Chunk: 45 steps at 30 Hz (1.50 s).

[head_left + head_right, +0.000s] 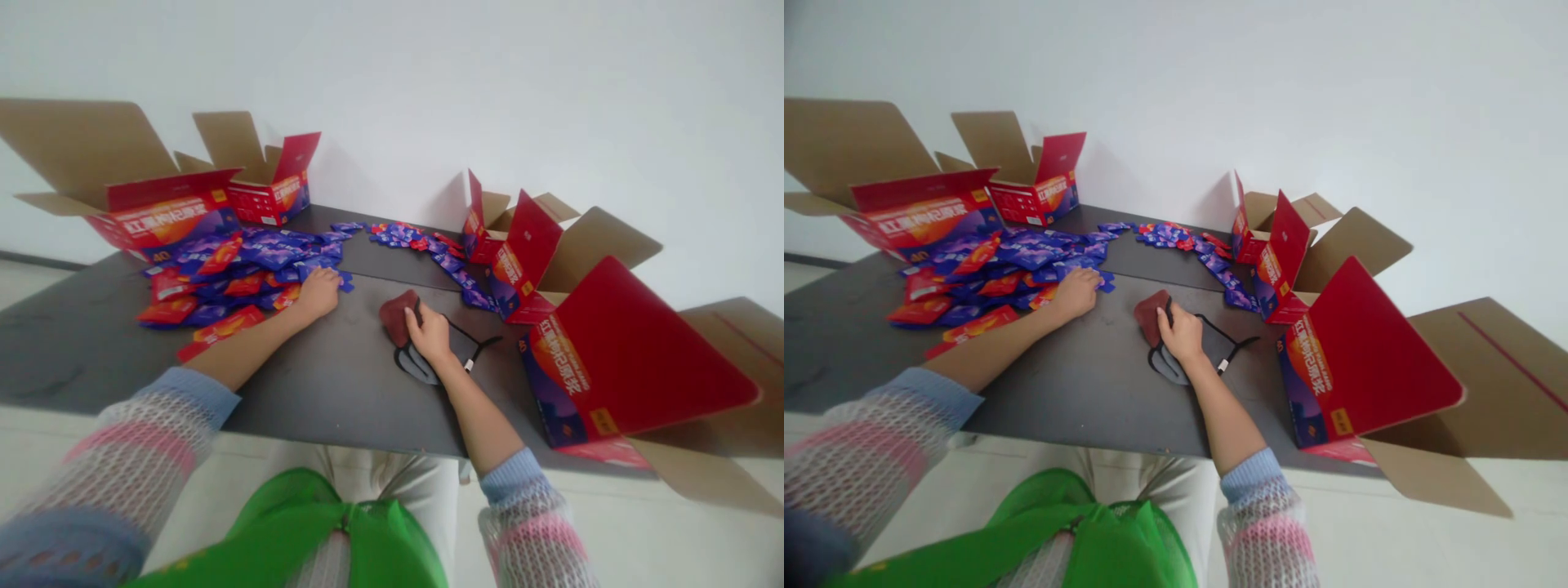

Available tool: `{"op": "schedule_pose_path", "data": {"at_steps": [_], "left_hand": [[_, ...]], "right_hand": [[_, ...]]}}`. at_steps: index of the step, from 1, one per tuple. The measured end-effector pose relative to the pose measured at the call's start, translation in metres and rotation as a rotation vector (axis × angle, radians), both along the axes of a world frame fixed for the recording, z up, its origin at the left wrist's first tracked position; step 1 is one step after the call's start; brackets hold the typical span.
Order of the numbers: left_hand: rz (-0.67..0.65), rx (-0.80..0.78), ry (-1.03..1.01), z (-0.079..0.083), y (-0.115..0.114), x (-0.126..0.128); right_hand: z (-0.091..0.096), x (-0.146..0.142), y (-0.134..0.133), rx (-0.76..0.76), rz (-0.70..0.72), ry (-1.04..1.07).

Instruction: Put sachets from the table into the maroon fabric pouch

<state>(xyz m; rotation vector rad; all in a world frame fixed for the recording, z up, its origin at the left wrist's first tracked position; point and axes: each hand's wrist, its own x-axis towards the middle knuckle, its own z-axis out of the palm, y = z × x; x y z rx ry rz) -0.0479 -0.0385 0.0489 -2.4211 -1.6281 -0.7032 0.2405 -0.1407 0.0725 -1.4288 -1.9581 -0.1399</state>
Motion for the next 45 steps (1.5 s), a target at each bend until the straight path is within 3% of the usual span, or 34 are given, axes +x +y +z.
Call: {"op": "schedule_pose_path", "data": {"at_steps": [3,7,9,14,21,24,29,31,38,45], "left_hand": [[0.055,0.018,0.011,-0.005,-0.003,0.005],[0.255,0.102,0.038,-0.011,-0.015,0.015],[0.269,0.131,0.062,-0.011,-0.023,0.023],[0.043,0.146,0.036,-0.003,-0.034,0.036],[-0.193,0.086,0.03,0.004,-0.022,0.053],[-0.233,0.046,-0.046,0.006,-0.013,0.074],[-0.27,-0.043,-0.1,0.012,0.012,0.12],[-0.277,-0.069,-0.117,0.013,0.021,0.141],[-0.279,-0.101,-0.12,0.021,0.037,0.209],[-0.207,-0.083,-0.12,0.021,0.068,0.256]], "right_hand": [[0.001,-0.001,-0.001,-0.024,0.004,-0.014],[0.002,-0.004,-0.005,-0.01,0.004,-0.025],[0.002,-0.005,-0.007,0.026,0.002,-0.031],[0.003,-0.008,-0.012,0.136,-0.018,-0.01],[0.004,-0.009,-0.015,0.096,-0.03,-0.04],[0.004,-0.007,-0.017,0.158,0.019,-0.06],[0.009,-0.006,-0.028,0.43,0.157,-0.019],[0.011,-0.009,-0.035,0.467,0.205,-0.036],[0.016,-0.028,-0.047,0.256,0.332,-0.245],[0.013,-0.03,-0.034,0.186,0.172,-0.166]]}}
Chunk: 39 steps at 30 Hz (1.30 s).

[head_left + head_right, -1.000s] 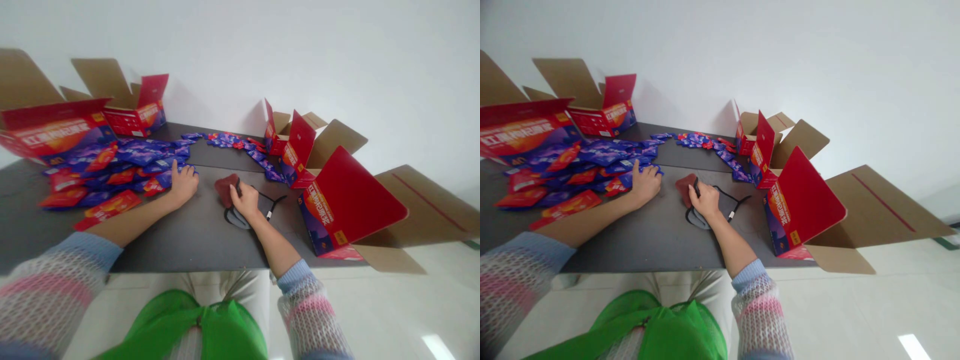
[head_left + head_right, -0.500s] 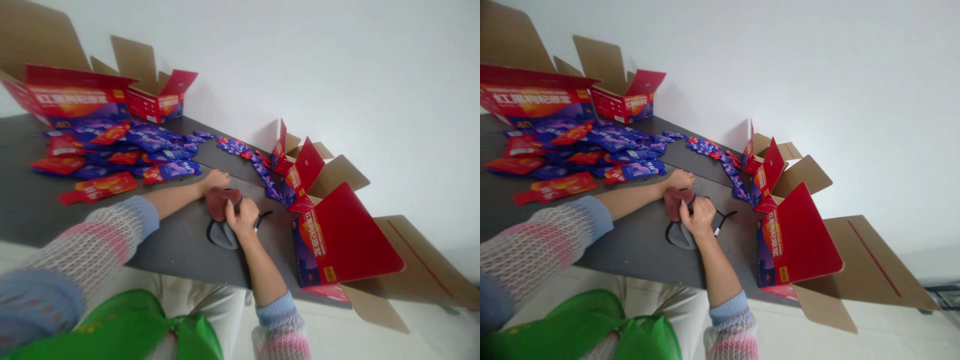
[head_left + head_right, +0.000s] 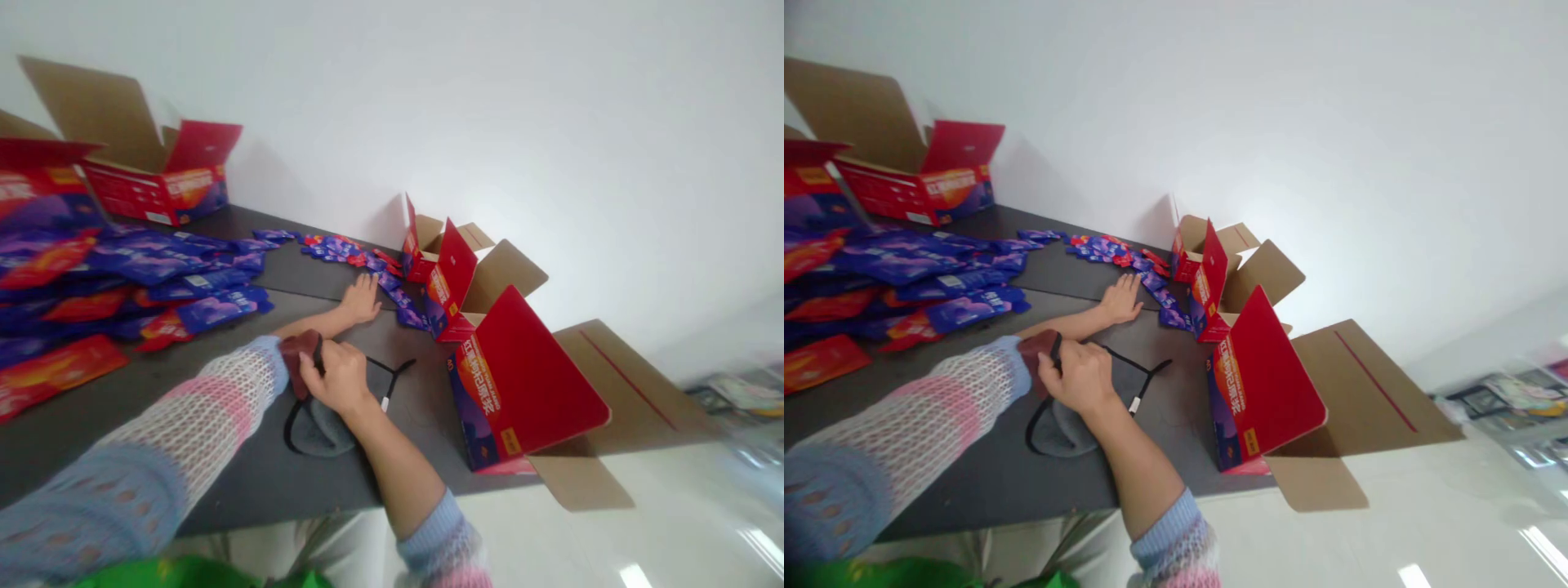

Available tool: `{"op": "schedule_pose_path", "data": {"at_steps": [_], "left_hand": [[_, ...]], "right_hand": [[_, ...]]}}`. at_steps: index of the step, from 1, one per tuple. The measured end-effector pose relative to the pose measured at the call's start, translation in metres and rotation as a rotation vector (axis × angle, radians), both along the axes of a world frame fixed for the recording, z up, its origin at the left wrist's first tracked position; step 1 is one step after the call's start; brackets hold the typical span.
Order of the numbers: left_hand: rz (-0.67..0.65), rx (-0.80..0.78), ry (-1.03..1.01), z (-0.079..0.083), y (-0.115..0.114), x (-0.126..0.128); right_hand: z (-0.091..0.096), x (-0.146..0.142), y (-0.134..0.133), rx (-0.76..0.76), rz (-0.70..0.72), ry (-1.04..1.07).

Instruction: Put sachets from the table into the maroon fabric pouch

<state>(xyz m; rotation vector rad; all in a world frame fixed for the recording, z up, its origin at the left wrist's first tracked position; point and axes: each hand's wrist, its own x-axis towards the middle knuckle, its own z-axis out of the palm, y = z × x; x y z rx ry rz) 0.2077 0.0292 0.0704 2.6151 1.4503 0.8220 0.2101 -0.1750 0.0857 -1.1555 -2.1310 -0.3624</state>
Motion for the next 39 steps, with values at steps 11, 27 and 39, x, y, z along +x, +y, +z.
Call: {"op": "schedule_pose_path", "data": {"at_steps": [11,27,39], "left_hand": [[-0.134,-0.142,0.014,-0.002,0.048,0.046],[-0.179,0.049,-0.116,-0.028,0.021,-0.027],[-0.068,0.136,-0.325,-0.026,-0.007,-0.09]], "right_hand": [[-0.001,0.023,0.021,0.034,-0.285,0.277],[0.005,-0.001,-0.003,0.042,0.067,-0.049],[0.001,0.002,0.003,-0.017,0.049,-0.152]]}}
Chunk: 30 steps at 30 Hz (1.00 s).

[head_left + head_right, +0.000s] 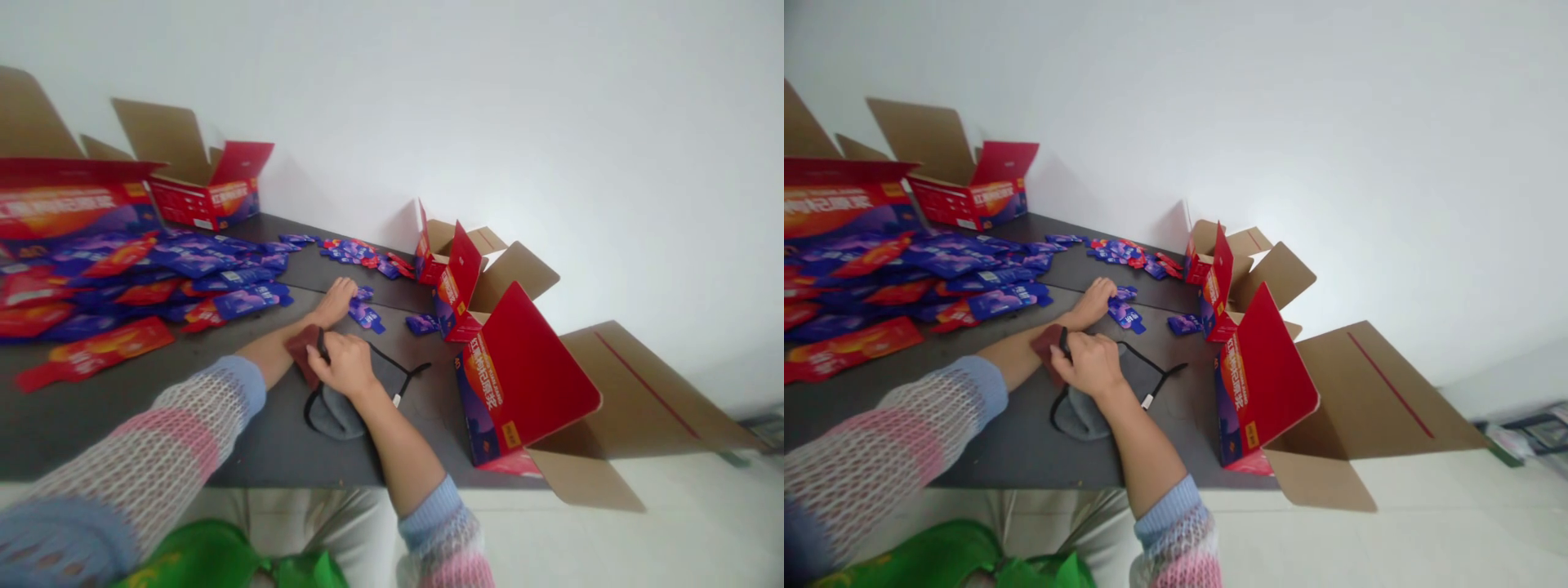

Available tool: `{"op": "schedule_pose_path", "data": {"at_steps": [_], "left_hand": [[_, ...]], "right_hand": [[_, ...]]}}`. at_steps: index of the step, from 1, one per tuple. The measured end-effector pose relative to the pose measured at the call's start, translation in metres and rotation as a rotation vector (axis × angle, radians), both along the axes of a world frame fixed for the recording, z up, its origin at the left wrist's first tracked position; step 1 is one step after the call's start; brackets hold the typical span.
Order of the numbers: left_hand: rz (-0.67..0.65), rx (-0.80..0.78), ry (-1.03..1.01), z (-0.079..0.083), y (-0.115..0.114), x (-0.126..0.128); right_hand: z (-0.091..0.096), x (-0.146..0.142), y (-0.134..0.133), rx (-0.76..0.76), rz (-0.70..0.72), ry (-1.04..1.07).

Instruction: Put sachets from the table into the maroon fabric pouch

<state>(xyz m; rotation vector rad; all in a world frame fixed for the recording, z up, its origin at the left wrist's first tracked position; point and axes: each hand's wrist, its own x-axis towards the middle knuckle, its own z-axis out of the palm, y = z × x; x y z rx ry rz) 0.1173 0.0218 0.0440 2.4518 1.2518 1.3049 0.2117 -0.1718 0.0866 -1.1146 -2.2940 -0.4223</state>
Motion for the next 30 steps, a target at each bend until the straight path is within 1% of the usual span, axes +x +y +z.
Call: {"op": "schedule_pose_path", "data": {"at_steps": [3,4,6,9,11,14,17,19,21,23,25,26,28,30], "left_hand": [[0.044,-0.017,-0.082,-0.004,-0.008,-0.016],[0.039,-0.023,-0.095,-0.005,-0.012,-0.025],[-0.012,-0.036,-0.089,-0.008,-0.025,-0.05],[-0.119,-0.052,-0.035,-0.012,-0.056,-0.092],[-0.144,-0.043,-0.024,-0.016,-0.083,-0.116],[-0.227,-0.048,-0.011,-0.02,-0.122,-0.136],[-0.327,-0.075,0.047,-0.021,-0.149,-0.137],[-0.398,-0.06,0.124,-0.018,-0.158,-0.134],[-0.48,0.007,0.243,-0.012,-0.163,-0.131],[-0.515,0.099,0.36,-0.002,-0.17,-0.129],[-0.496,0.16,0.437,0.008,-0.18,-0.127],[-0.474,0.172,0.471,0.012,-0.186,-0.126],[-0.413,0.175,0.574,0.015,-0.202,-0.122],[-0.289,0.18,0.686,0.011,-0.217,-0.114]], "right_hand": [[-0.001,0.004,0.006,0.019,-0.022,0.03],[-0.002,0.006,0.008,0.03,-0.032,0.044],[-0.005,0.007,0.013,0.056,-0.045,0.075],[-0.013,0.009,0.018,0.096,-0.039,0.166],[-0.016,0.01,0.021,0.114,-0.039,0.265],[-0.015,0.017,0.023,0.114,-0.076,0.417],[-0.007,0.029,0.024,0.127,-0.153,0.571],[-0.001,0.035,0.023,0.136,-0.201,0.642],[0.004,0.037,0.02,0.103,-0.243,0.631],[0.006,0.031,0.015,0.008,-0.286,0.524],[0.004,0.018,0.008,-0.123,-0.3,0.367],[0.002,0.011,0.004,-0.187,-0.28,0.281],[-0.004,-0.003,-0.003,-0.271,-0.173,0.113],[-0.011,-0.013,-0.007,-0.302,-0.022,-0.025]]}}
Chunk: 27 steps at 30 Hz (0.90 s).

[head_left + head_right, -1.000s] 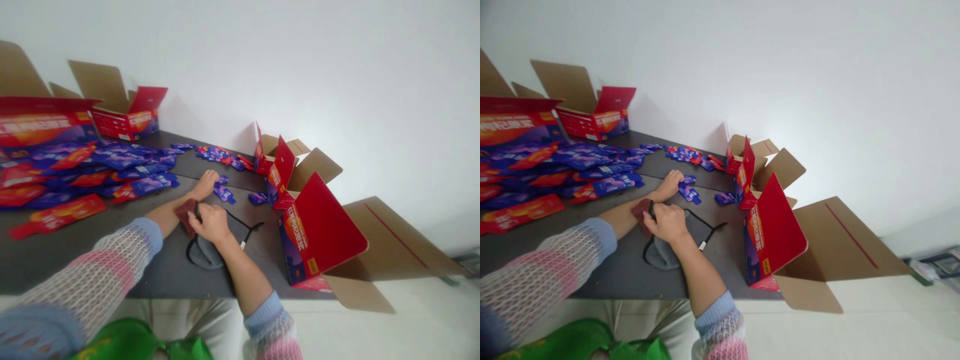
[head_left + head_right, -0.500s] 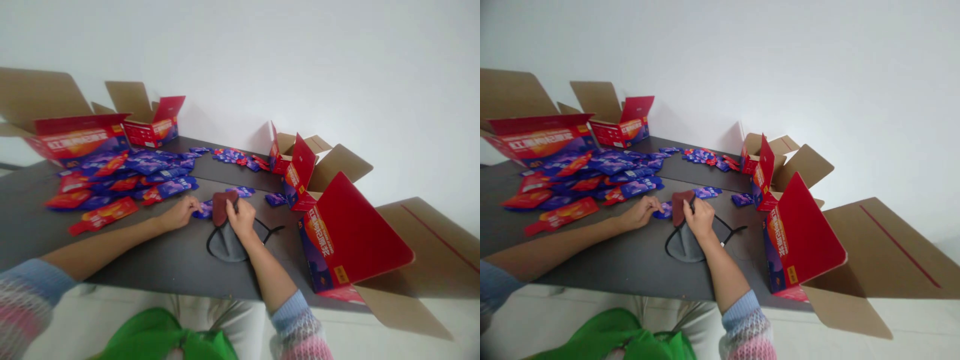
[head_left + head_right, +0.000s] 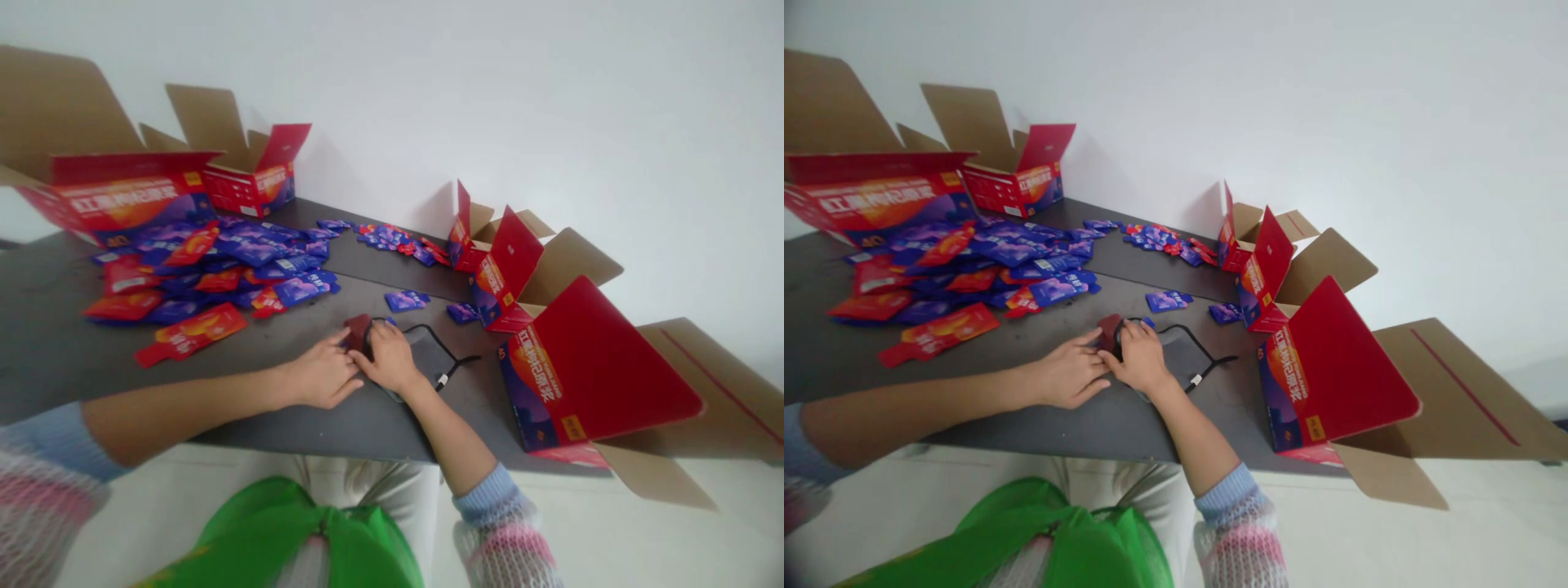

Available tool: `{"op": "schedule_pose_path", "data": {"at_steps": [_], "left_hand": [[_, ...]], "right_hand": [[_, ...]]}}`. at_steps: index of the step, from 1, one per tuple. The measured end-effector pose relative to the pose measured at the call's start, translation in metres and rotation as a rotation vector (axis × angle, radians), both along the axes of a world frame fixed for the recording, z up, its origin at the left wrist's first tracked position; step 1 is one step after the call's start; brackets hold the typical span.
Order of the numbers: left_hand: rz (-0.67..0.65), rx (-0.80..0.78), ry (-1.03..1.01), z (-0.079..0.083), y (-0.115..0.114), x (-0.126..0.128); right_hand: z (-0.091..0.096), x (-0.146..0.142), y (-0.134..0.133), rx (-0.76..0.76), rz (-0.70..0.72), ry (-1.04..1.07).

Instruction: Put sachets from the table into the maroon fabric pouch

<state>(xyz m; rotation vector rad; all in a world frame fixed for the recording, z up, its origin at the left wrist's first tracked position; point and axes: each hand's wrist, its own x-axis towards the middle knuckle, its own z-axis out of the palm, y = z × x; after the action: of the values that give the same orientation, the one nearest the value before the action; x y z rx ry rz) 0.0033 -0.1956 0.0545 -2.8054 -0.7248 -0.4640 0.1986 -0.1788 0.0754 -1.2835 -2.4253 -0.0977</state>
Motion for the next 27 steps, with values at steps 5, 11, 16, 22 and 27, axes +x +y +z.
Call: {"op": "schedule_pose_path", "data": {"at_steps": [5,11,16,22,27], "left_hand": [[0.258,0.155,0.061,-0.023,-0.024,0.026],[0.392,0.12,0.074,-0.027,-0.031,0.048],[0.426,0.029,0.025,-0.025,-0.037,0.047],[0.435,-0.08,-0.021,-0.024,-0.04,0.041],[0.431,-0.088,-0.042,-0.022,-0.041,0.04]], "right_hand": [[-0.012,0.001,0.011,-0.088,0.168,-0.048],[-0.009,0.009,0.033,-0.085,-0.043,-0.045],[-0.003,0.017,0.044,-0.052,-0.198,-0.009],[-0.007,0.042,0.05,0.078,-0.158,0.218],[-0.015,0.044,0.047,0.266,-0.047,0.352]]}}
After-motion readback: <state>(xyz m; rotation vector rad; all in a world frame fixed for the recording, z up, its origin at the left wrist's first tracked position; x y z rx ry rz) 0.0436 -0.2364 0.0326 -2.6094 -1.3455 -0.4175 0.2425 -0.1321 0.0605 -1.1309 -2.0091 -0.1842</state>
